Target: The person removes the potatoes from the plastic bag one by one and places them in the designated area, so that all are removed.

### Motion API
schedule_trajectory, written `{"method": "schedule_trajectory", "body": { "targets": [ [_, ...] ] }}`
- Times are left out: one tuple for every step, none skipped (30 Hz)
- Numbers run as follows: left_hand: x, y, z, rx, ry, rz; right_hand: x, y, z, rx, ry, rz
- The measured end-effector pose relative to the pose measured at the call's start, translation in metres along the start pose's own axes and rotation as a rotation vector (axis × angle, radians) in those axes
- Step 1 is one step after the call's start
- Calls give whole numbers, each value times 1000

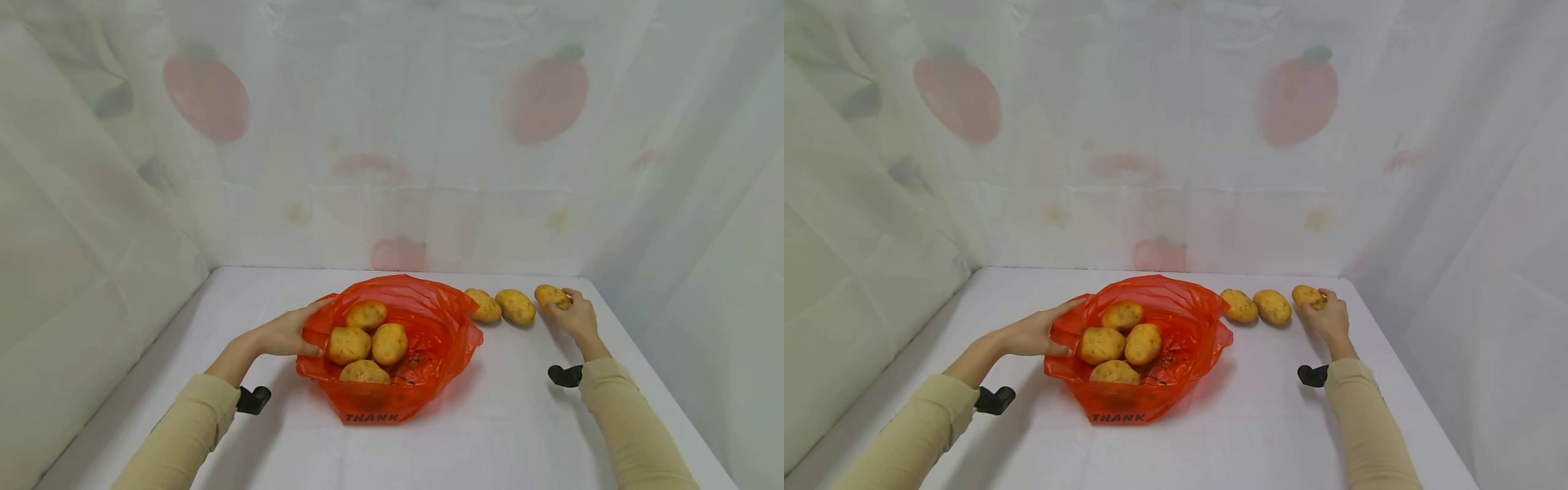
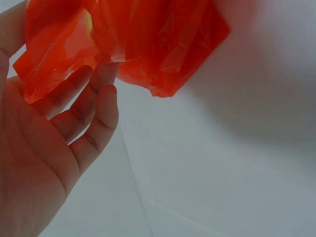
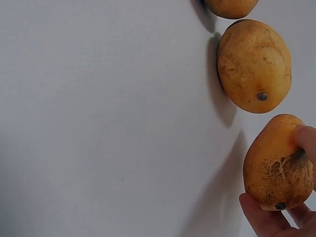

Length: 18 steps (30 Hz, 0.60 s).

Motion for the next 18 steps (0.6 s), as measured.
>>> {"method": "schedule_trajectory", "body": {
  "targets": [
    [0, 0, 0, 0, 1, 1, 0, 0, 0, 1, 7, -1],
    [0, 0, 0, 0, 0, 4, 1, 0, 0, 3, 13, 0],
    [0, 0, 0, -1, 1, 6, 1, 1, 1, 5, 16, 1],
    [0, 0, 0, -1, 1, 7, 2, 1, 1, 8, 20, 3],
    [0, 0, 1, -1, 1, 9, 2, 1, 1, 11, 22, 5],
    [0, 0, 1, -1, 2, 10, 3, 1, 1, 11, 25, 8],
    [0, 0, 1, -1, 2, 10, 3, 1, 2, 11, 28, 11],
    [-1, 0, 1, -1, 1, 11, 3, 0, 2, 12, 32, 12],
    [-1, 0, 0, 0, 2, 11, 4, 0, 2, 12, 34, 15],
    [-1, -1, 0, 1, 1, 12, 4, 0, 2, 10, 36, 17],
    [-1, -1, 0, 2, 0, 14, 5, 0, 2, 8, 35, 19],
    [0, -1, 0, 1, 1, 14, 5, 0, 3, 5, 34, 21],
    [0, -1, 0, 1, 1, 14, 5, -1, 3, 3, 30, 22],
    [1, 0, 0, 1, 4, 14, 5, -1, 3, 0, 27, 21],
    [1, 0, 0, 2, 3, 15, 5, -1, 3, -3, 24, 19],
    [1, 0, 0, 2, 3, 14, 5, -2, 4, -5, 20, 18],
    [1, 0, -1, 2, 0, 14, 5, -3, 4, -8, 19, 13],
    [1, 0, -1, 2, -3, 14, 5, -3, 4, -8, 20, 6]
  ]
}}
Point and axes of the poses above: each hand's wrist, its own y-axis away from the middle knuckle, its own z-axis out of the palm, x = y × z, the point moved 1 cm from there along -y, towards the middle knuckle, and after that the axes turned 3 degrees about z, right-handed, at the moved point
